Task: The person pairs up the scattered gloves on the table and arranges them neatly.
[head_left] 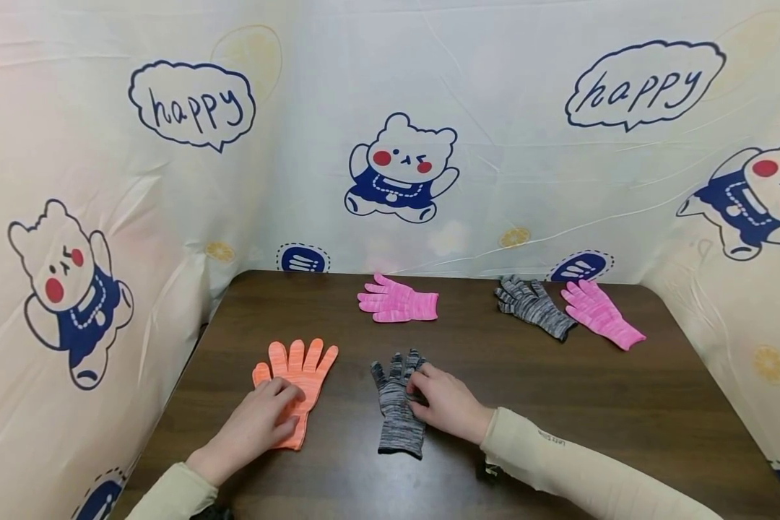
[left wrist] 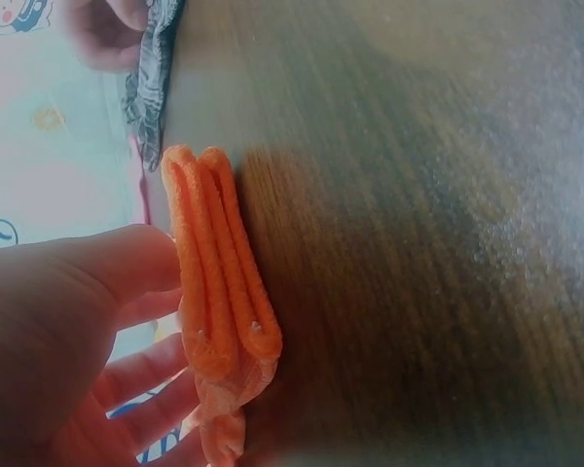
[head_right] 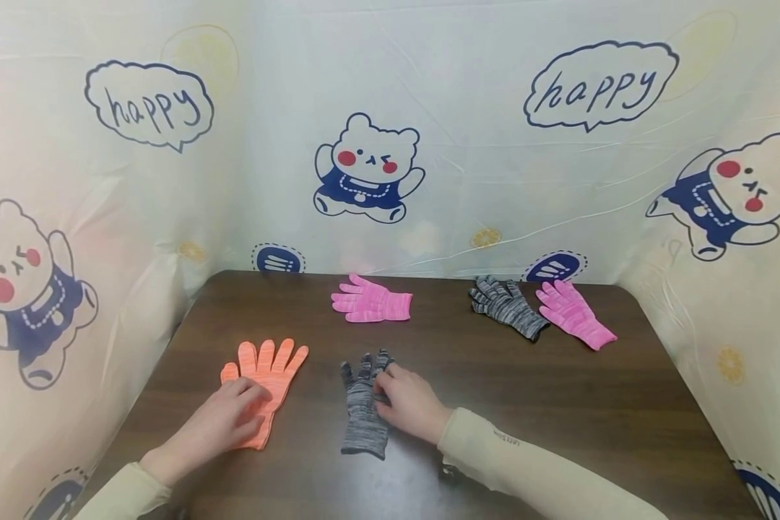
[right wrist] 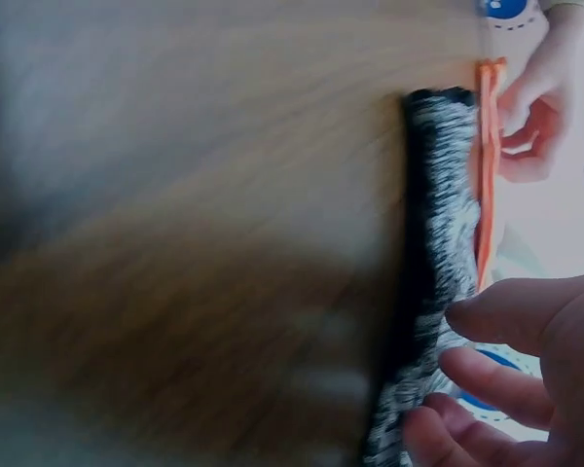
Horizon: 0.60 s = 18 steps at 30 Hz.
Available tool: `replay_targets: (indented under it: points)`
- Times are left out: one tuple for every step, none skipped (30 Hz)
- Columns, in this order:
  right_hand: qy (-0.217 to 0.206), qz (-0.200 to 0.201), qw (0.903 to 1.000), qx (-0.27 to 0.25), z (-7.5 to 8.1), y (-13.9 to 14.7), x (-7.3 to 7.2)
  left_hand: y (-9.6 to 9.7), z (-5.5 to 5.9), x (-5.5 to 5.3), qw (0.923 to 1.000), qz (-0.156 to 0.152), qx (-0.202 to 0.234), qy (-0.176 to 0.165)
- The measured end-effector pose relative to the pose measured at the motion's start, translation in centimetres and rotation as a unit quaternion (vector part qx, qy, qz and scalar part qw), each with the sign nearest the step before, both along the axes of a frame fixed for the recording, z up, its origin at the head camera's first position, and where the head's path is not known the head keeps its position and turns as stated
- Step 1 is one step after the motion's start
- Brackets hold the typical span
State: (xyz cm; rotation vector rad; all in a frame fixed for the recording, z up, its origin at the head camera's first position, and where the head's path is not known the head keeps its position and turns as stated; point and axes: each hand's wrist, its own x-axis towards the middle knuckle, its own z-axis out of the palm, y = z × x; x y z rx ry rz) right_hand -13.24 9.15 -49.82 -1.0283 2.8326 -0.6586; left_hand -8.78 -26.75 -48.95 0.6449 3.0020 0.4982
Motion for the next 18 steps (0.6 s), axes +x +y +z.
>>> replay_targets:
  points:
    - [-0.001,0.003,1.0000,0.002,-0.07,0.06,-0.08,0.01,0.02,0.01,1.0000,0.000,0.000,-0.001]
    - [-0.003,0.005,1.0000,0.004,-0.18,0.12,-0.15,0.01,0.03,0.02,1.0000,0.000,-0.001,-0.002]
    - [-0.003,0.008,1.0000,0.005,-0.25,0.17,-0.22,0.02,0.04,0.01,1.0000,-0.001,-0.001,-0.002]
    - [-0.002,0.011,0.9999,0.006,-0.31,0.22,-0.29,0.03,0.06,0.01,1.0000,-0.002,-0.003,-0.003]
    - [-0.001,0.014,0.9999,0.007,-0.33,0.27,-0.36,0.03,0.07,0.00,1.0000,-0.002,-0.005,-0.004]
    - [0.000,0.017,0.9998,0.009,-0.33,0.30,-0.43,0.03,0.08,-0.02,1.0000,-0.002,-0.006,-0.005]
    - [0.003,0.020,0.9997,0.011,-0.29,0.33,-0.50,0.03,0.10,-0.03,0.9999,-0.002,-0.007,-0.006]
    - [0.005,0.022,0.9997,0.012,-0.24,0.36,-0.58,0.03,0.11,-0.04,0.9999,-0.002,-0.009,-0.008]
    - [0.009,0.024,0.9996,0.013,-0.16,0.38,-0.65,0.04,0.13,-0.05,0.9999,-0.002,-0.010,-0.009]
    - [0.015,0.026,0.9994,0.015,-0.08,0.40,-0.71,0.04,0.14,-0.06,0.9999,-0.002,-0.011,-0.010]
    - [0.020,0.027,0.9993,0.019,-0.01,0.44,-0.76,0.05,0.16,-0.06,0.9999,-0.002,-0.012,-0.010]
    - [0.026,0.026,0.9991,0.022,0.07,0.50,-0.79,0.06,0.17,-0.06,0.9999,-0.003,-0.012,-0.009]
    - [0.031,0.025,0.9989,0.024,0.12,0.56,-0.83,0.07,0.20,-0.06,0.9999,-0.004,-0.013,-0.009]
    - [0.035,0.023,0.9988,0.026,0.16,0.62,-0.88,0.08,0.20,-0.06,0.9999,-0.004,-0.014,-0.008]
    - [0.038,0.022,0.9986,0.028,0.18,0.69,-0.91,0.09,0.21,-0.05,0.9999,-0.005,-0.015,-0.007]
    - [0.040,0.021,0.9984,0.033,0.15,0.77,-0.95,0.10,0.20,-0.04,0.9998,-0.005,-0.015,-0.008]
    - [0.042,0.021,0.9982,0.038,0.09,0.85,-0.99,0.11,0.21,-0.02,0.9998,-0.004,-0.016,-0.009]
    - [0.044,0.022,0.9980,0.041,0.01,0.92,-1.04,0.12,0.22,0.00,0.9998,-0.002,-0.016,-0.012]
